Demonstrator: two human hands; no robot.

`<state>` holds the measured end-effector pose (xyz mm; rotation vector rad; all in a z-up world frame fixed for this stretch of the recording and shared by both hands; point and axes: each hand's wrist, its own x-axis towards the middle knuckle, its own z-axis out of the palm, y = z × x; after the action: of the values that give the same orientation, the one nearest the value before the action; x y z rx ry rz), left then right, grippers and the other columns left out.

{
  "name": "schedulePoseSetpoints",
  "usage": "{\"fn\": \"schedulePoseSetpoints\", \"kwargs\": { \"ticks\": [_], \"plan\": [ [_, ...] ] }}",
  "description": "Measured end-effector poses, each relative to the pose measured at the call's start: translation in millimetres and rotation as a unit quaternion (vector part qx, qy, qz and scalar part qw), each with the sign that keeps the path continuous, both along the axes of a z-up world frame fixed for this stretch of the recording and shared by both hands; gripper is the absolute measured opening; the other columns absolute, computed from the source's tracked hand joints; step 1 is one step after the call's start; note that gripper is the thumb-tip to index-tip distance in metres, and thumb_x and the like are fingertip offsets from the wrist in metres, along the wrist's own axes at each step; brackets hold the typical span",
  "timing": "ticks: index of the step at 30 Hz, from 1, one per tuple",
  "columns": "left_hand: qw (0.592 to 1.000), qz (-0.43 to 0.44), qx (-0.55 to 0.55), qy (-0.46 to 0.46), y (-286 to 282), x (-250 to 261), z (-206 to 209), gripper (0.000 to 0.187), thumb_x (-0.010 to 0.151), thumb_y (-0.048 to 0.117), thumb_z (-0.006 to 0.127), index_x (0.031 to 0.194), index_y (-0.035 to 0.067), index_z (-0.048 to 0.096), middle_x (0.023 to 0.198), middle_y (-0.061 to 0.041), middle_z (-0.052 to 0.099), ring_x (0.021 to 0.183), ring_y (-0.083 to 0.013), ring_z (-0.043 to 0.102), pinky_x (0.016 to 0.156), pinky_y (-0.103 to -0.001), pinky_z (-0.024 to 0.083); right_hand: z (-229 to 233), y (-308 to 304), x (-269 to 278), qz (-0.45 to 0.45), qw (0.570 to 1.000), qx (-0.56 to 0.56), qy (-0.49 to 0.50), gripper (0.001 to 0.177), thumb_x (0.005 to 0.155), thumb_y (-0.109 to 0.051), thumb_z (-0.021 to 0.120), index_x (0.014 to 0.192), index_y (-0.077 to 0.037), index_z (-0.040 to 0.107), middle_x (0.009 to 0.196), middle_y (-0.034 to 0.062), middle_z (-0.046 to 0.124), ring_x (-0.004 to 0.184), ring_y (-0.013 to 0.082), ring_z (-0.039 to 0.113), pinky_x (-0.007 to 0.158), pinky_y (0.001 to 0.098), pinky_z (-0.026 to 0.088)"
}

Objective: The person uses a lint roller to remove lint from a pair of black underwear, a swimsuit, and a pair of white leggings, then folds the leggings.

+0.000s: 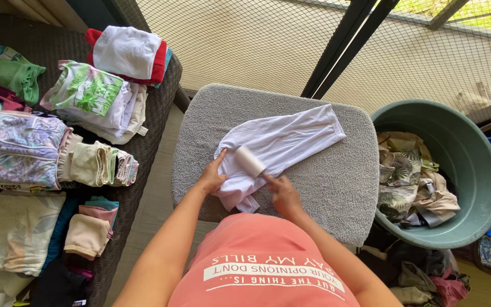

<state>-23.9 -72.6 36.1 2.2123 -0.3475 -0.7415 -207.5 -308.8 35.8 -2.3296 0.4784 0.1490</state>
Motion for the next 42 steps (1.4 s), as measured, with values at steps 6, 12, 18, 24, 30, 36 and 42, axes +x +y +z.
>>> {"fn": "schedulePoseSetpoints", "kwargs": {
  "ticks": [6, 12, 18, 24, 30, 36, 42],
  "plan": [
    [1.0, -0.002, -0.02, -0.018, 1.8, -1.0, -6.6, 0.105, 0.075, 0.001, 0.081, 0.16, 0.033, 0.028, 0.151, -0.019, 0.051, 0.138, -0.0318, 0.053, 0.115, -0.036, 0.042, 15.5, -138.2, 36.6, -0.274, 0.96, -0.054, 0.02, 0.045, 0.119, -0.043, 0.044, 0.125, -0.007, 0.071, 0.095, 0.0238, 0.069, 0.088, 0.0399, 0.071, 0.088, 0.0536, 0.052],
    [1.0, -0.004, -0.013, 0.006, 0.7, -3.3, -5.1, 0.096, 0.079, 0.005, 0.077, 0.159, 0.035, 0.033, 0.154, -0.016, 0.05, 0.14, -0.0302, 0.051, 0.117, -0.037, 0.041, 42.0, -146.7, 39.6, -0.242, 0.952, -0.148, -0.119, 0.037, 0.105, -0.022, 0.047, 0.14, -0.017, 0.06, 0.097, 0.0195, 0.057, 0.087, 0.0387, 0.065, 0.074, 0.0509, 0.052],
    [1.0, -0.015, 0.011, 0.004, 2.8, -2.4, -22.1, 0.078, 0.083, 0.008, 0.075, 0.154, 0.025, 0.047, 0.154, -0.02, 0.046, 0.142, -0.0336, 0.048, 0.119, -0.04, 0.039, -14.2, -3.6, 24.6, 0.031, 0.997, -0.053, -0.051, 0.042, 0.093, -0.012, 0.054, 0.13, -0.03, 0.062, 0.104, 0.0121, 0.06, 0.091, 0.033, 0.065, 0.081, 0.048, 0.054],
    [0.998, -0.031, -0.019, -0.053, 5.7, -4.0, -32.9, 0.078, 0.081, 0.007, 0.076, 0.152, 0.019, 0.046, 0.155, -0.021, 0.045, 0.142, -0.0357, 0.046, 0.119, -0.04, 0.037, 3.1, -138.7, 73.2, -0.253, 0.962, -0.1, 0.035, 0.05, 0.116, -0.045, 0.042, 0.12, -0.003, 0.069, 0.092, 0.023, 0.065, 0.086, 0.0373, 0.068, 0.077, 0.0501, 0.052],
    [0.999, -0.009, -0.031, -0.003, 3.2, -3.3, -28.7, 0.078, 0.081, 0.003, 0.075, 0.153, 0.022, 0.049, 0.155, -0.021, 0.039, 0.142, -0.0343, 0.043, 0.118, -0.038, 0.036, 6.8, -152.1, 74.1, -0.281, 0.956, 0.038, -0.075, 0.066, 0.122, -0.046, 0.038, 0.1, 0.011, 0.065, 0.071, 0.0161, 0.053, 0.059, 0.026, 0.051, 0.056, 0.0455, 0.038],
    [0.997, -0.025, -0.066, -0.015, 8.7, 0.0, -37.4, 0.067, 0.079, 0.0, 0.073, 0.142, 0.018, 0.06, 0.152, -0.014, 0.052, 0.139, -0.0309, 0.052, 0.117, -0.036, 0.042, -1.1, -3.7, 60.1, 0.051, 0.996, -0.064, -0.02, 0.048, 0.09, -0.02, 0.056, 0.134, -0.037, 0.061, 0.1, 0.0095, 0.062, 0.09, 0.0302, 0.068, 0.077, 0.0477, 0.055],
    [0.998, -0.029, -0.054, -0.033, 7.5, 0.0, -29.9, 0.069, 0.078, -0.001, 0.075, 0.143, 0.02, 0.06, 0.155, -0.016, 0.044, 0.14, -0.0329, 0.048, 0.116, -0.036, 0.039, 37.8, -90.9, 137.1, -0.101, 0.979, -0.172, 0.045, 0.044, 0.104, -0.023, 0.049, 0.145, -0.036, 0.055, 0.105, 0.0139, 0.06, 0.084, 0.0292, 0.065, 0.069, 0.0449, 0.055]
  ]
}}
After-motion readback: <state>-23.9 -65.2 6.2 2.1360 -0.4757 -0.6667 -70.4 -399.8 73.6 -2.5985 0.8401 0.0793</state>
